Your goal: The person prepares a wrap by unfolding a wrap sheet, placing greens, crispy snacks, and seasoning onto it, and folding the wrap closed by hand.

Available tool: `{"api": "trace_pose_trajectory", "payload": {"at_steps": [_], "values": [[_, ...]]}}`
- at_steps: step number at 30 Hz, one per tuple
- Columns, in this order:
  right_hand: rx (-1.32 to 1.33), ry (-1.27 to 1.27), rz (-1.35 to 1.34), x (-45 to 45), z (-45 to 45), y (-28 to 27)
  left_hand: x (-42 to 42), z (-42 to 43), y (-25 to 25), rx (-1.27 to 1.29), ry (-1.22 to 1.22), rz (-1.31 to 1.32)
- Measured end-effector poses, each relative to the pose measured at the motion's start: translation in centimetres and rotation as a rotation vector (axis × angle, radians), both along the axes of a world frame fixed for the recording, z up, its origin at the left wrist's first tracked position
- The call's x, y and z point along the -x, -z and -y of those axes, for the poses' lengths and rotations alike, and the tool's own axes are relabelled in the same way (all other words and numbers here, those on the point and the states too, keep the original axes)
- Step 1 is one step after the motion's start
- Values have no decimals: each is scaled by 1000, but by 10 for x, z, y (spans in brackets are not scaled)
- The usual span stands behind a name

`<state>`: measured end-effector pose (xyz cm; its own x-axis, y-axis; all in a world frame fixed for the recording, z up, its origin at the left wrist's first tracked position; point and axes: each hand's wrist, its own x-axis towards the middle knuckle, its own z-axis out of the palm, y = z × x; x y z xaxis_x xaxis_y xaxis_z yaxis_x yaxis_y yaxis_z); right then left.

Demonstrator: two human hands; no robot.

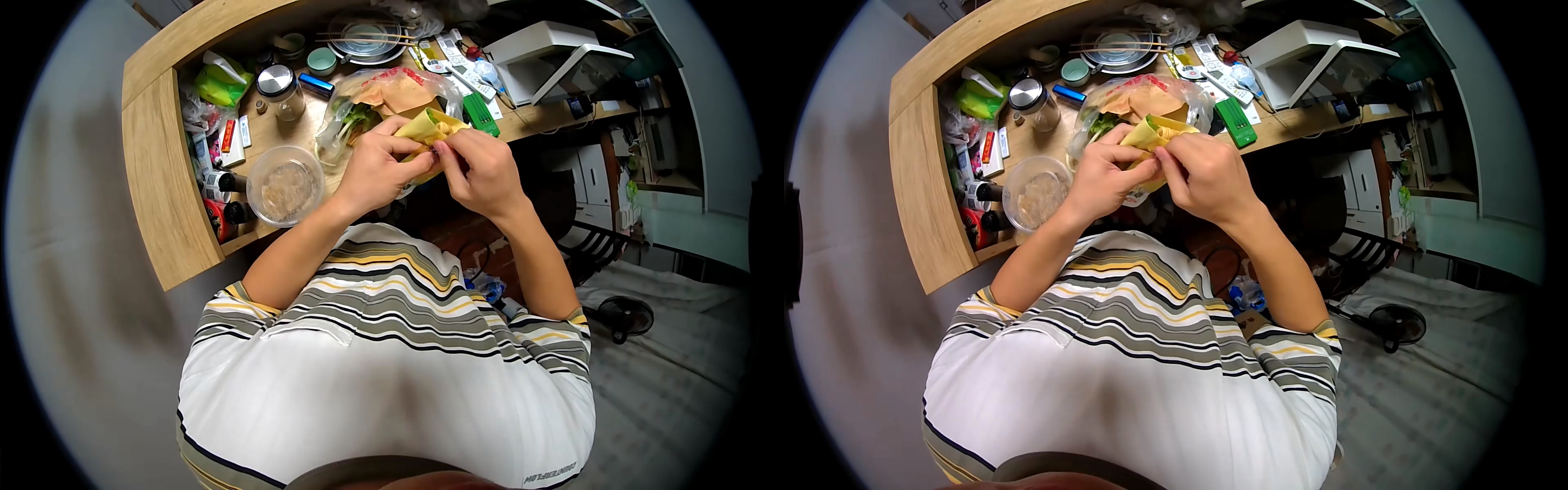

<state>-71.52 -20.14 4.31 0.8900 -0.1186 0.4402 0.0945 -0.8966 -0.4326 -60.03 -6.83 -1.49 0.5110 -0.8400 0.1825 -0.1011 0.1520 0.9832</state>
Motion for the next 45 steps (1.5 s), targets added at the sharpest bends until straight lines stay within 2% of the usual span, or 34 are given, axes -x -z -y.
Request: {"api": "trace_pose_trajectory", "payload": {"at_steps": [7, 18, 20, 24, 26, 30, 32, 38, 45], "values": [[-153, 138, 111, -8, -16, 5, 3, -1, -4, 41, -179, 26], [-401, 307, 206, -23, -30, 19, 7, -5, -15, 78, -321, -6], [-715, 320, 281, -26, -32, 23, 10, -5, -19, 94, -342, -6], [-904, 328, 309, -31, -40, 21, 12, -8, -21, 144, -418, -27], [-1107, 310, 319, -35, -45, 15, 10, -11, -21, 162, -409, -7], [-1221, 347, 352, -39, -55, 13, 7, -23, -23, 159, -414, 52], [-1361, 423, 379, -42, -57, 12, 11, -27, -24, 179, -431, -55], [-1289, 536, 503, -37, -61, 20, 13, -31, -20, 187, -413, 79], [-1206, 708, 644, -1, -36, 37, 41, -8, -21, 168, -305, 101]]}}
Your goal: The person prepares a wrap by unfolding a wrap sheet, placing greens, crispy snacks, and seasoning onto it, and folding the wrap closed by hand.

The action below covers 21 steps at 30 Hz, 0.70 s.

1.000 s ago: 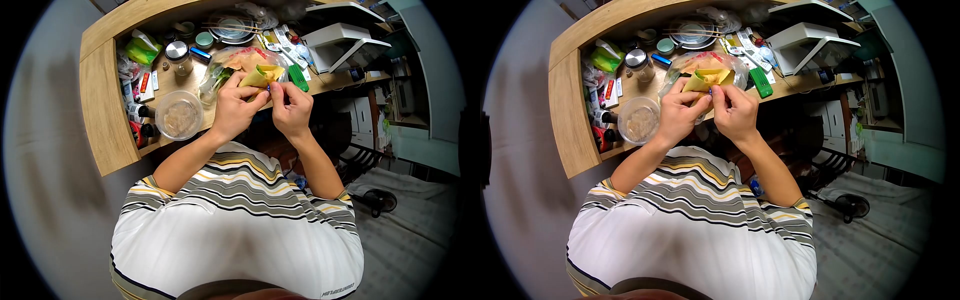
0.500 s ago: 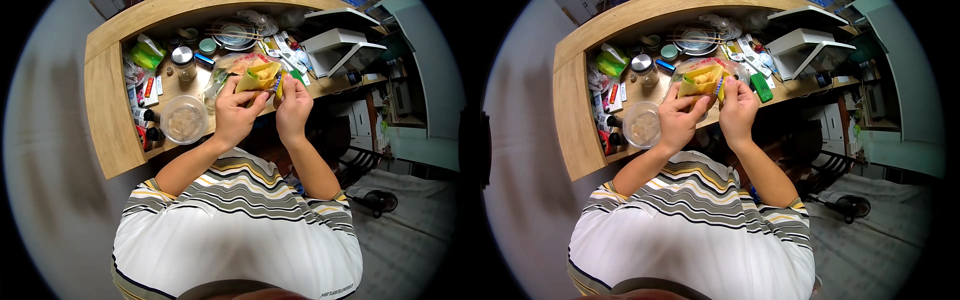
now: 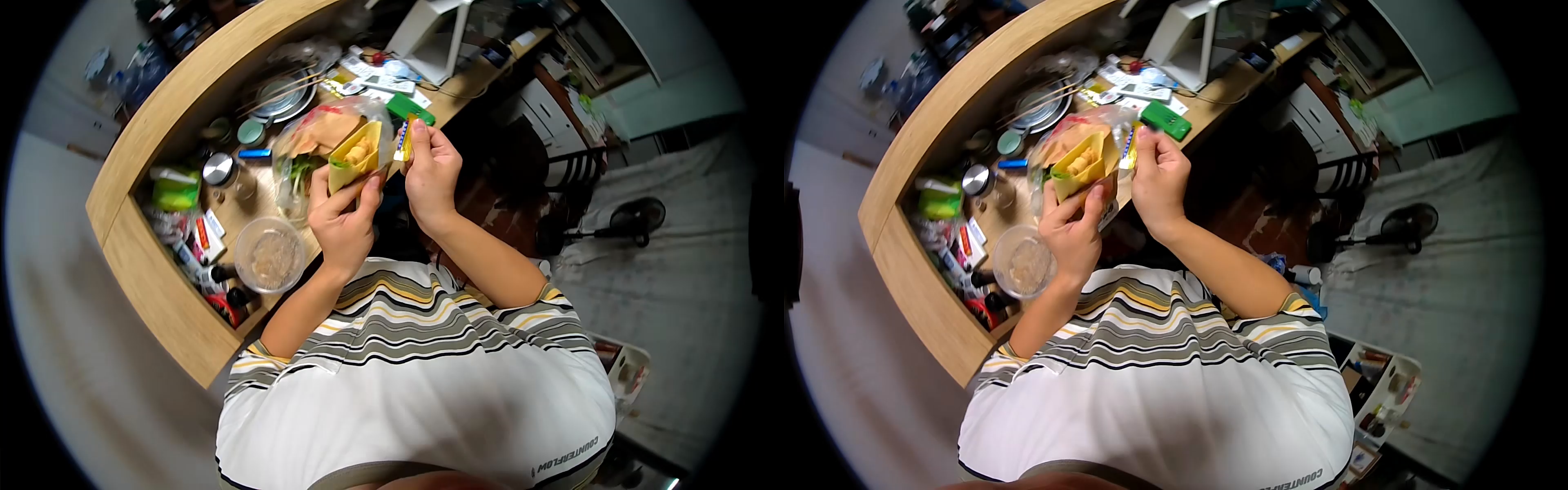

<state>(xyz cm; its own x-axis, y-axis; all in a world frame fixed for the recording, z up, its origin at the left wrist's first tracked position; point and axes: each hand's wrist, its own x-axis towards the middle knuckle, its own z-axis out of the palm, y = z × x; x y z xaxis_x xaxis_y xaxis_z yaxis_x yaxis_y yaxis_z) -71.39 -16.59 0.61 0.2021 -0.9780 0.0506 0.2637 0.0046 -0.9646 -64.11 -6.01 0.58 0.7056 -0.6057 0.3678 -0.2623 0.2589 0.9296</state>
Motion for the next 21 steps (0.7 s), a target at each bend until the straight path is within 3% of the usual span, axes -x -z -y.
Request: {"api": "trace_pose_trajectory", "payload": {"at_steps": [5, 9, 12, 17, 21], "values": [[-65, 197, 67, 49, 64, -6, 26, 39, 11, 32, 94, -67], [-120, 263, 72, 116, 128, 23, 54, 96, 26, -45, 311, -149], [-126, 282, 12, 169, 177, 47, 90, 160, 52, -218, 583, -389], [-122, 235, -59, 260, 304, 99, 163, 296, 92, -289, 775, -368], [-184, 236, -189, 339, 436, 167, 221, 415, 132, -153, 838, -388]]}}
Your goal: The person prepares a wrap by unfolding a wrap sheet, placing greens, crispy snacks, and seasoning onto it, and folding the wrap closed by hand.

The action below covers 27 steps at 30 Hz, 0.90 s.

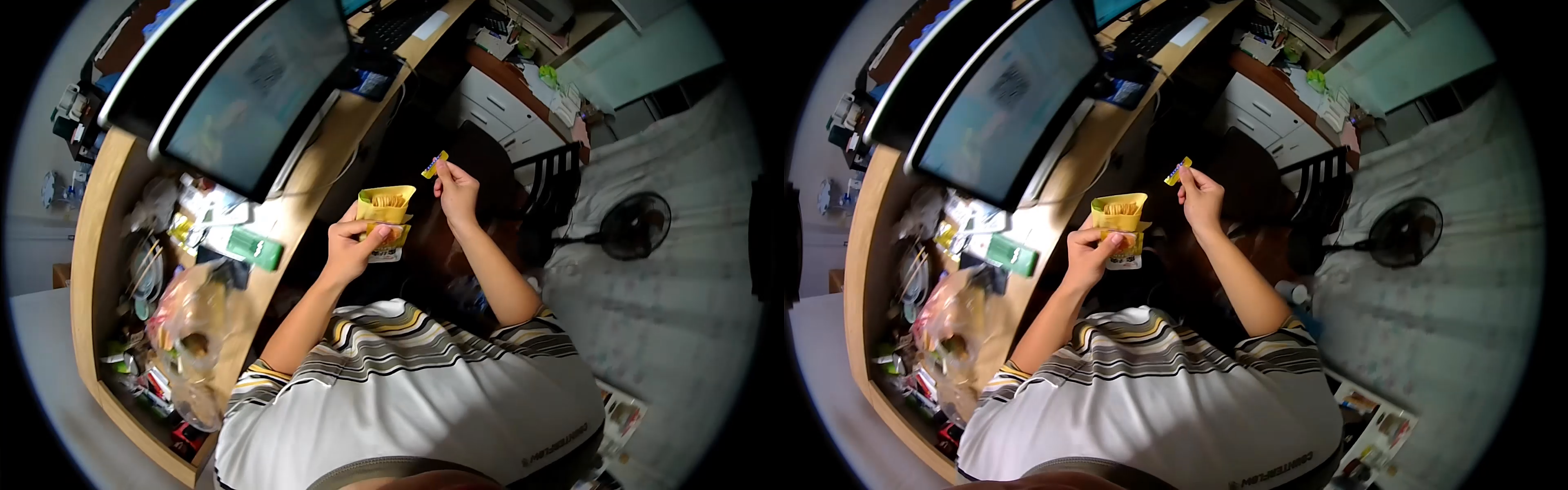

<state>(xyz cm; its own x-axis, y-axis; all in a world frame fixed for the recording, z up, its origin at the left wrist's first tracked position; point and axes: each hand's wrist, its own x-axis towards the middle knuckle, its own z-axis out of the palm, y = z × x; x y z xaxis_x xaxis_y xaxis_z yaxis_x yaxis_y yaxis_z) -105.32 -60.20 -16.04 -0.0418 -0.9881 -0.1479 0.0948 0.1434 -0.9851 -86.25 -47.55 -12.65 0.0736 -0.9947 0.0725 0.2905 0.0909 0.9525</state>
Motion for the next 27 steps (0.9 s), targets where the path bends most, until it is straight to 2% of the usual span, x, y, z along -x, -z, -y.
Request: {"api": "trace_pose_trajectory", "payload": {"at_steps": [2, 6, 10, 12, 18, 20, 21, 23, 24, 26, 27], "values": [[-31, 109, -101, 29, 67, 42, 24, 49, 17, -50, 18, -39], [-115, 136, -57, 76, 188, 148, 54, 132, 57, -47, 99, 19], [-283, 127, -69, 84, 289, 261, 74, 182, 107, -32, 130, 100], [-301, 112, -57, 72, 338, 309, 84, 195, 127, -114, 131, 47], [-442, 124, -137, 13, 457, 392, 85, 224, 179, -147, 75, 186], [-284, 82, -118, -10, 496, 425, 82, 230, 189, -182, 41, 179], [-241, -62, -266, -16, 519, 443, 82, 233, 189, -192, 18, 173], [-158, -149, -259, -30, 540, 466, 81, 238, 194, -199, -5, 184], [-80, -215, -260, -36, 545, 471, 81, 242, 196, -202, -16, 188], [-147, -267, -288, -29, 526, 453, 83, 243, 195, -217, -11, 192], [-239, -264, -212, -22, 517, 455, 86, 246, 191, -202, -13, 153]]}}
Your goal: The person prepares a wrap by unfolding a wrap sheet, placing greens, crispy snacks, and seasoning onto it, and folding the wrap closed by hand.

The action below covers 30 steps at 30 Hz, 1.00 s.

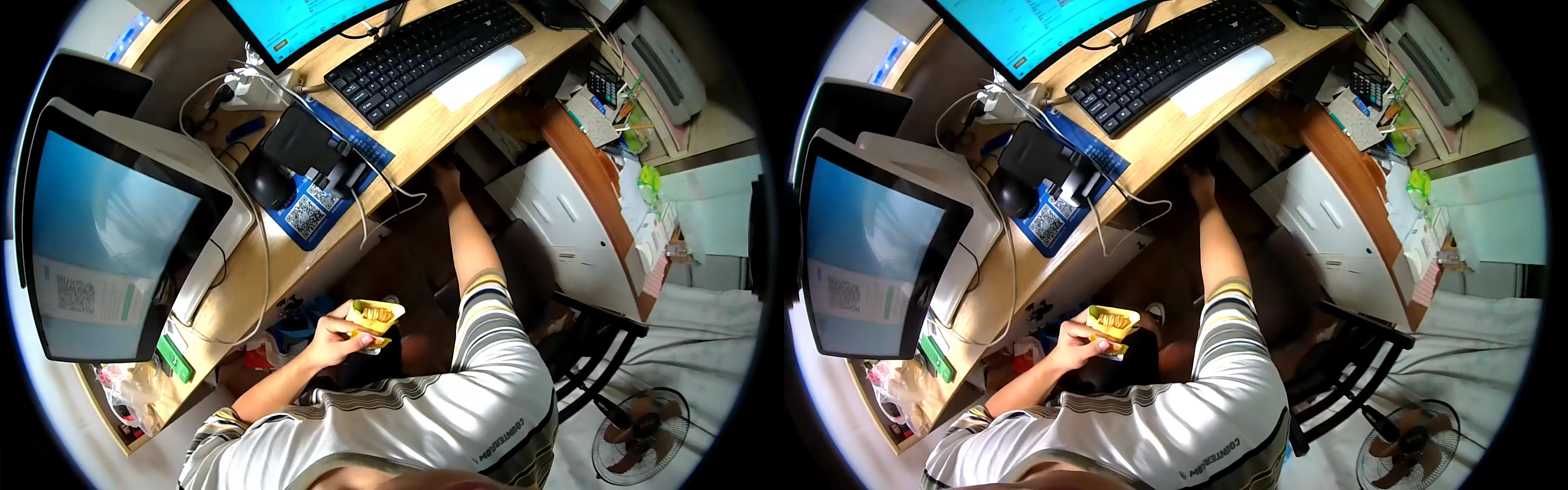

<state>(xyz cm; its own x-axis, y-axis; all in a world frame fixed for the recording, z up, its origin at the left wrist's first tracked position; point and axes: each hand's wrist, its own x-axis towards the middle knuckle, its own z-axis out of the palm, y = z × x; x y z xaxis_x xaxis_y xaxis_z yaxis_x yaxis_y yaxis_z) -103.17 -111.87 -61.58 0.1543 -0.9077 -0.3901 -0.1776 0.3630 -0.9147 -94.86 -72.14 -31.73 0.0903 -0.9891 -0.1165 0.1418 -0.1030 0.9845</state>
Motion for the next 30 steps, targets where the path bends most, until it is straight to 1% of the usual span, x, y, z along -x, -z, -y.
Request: {"api": "trace_pose_trajectory", "payload": {"at_steps": [1, 3, 5, 7, 9, 11, 12, 13, 15, 16, 17, 19, 20, 21, 23, 24, 25, 27, 29, 30], "values": [[-92, 15, 60, 7, -8, -7, 2, 1, -4, 8, 2, -3], [-201, 271, 333, 30, -43, -34, 7, 2, -19, 16, 5, -43], [-115, 480, 276, 57, -79, -83, 12, 1, -39, 74, 9, -57], [-12, 523, 234, 87, -120, -170, 14, -4, -65, 123, 31, -76], [199, 387, 399, 105, -164, -239, 13, -12, -100, 213, -5, -125], [403, 115, 574, 106, -220, -324, 4, -26, -130, 315, 10, -67], [448, -27, 576, 100, -252, -369, 0, -43, -149, 270, 1, -78], [441, -159, 609, 94, -280, -404, -7, -54, -168, 236, -2, -82], [406, -325, 637, 71, -334, -466, -19, -87, -206, 273, -73, -119], [417, -398, 643, 61, -357, -486, -23, -107, -213, 254, -135, -218], [383, -457, 668, 47, -384, -507, -36, -125, -225, 289, -145, -199], [293, -567, 630, 14, -443, -539, -55, -182, -245, 207, -181, -421], [281, -626, 634, -2, -471, -547, -61, -205, -253, 288, -260, -462], [169, -660, 652, -25, -506, -568, -80, -238, -255, 254, -220, -516], [202, -801, 697, -62, -560, -576, -102, -296, -267, 313, -297, -815], [191, -823, 666, -81, -593, -589, -117, -322, -269, 349, -318, -867], [182, -833, 747, -100, -621, -586, -134, -352, -271, 353, -308, -930], [24, -787, 758, -140, -685, -598, -164, -407, -284, 437, -399, -959], [88, -851, 748, -172, -732, -594, -194, -454, -284, 447, -466, -969], [21, -823, 729, -190, -761, -599, -208, -478, -283, 461, -507, -967]]}}
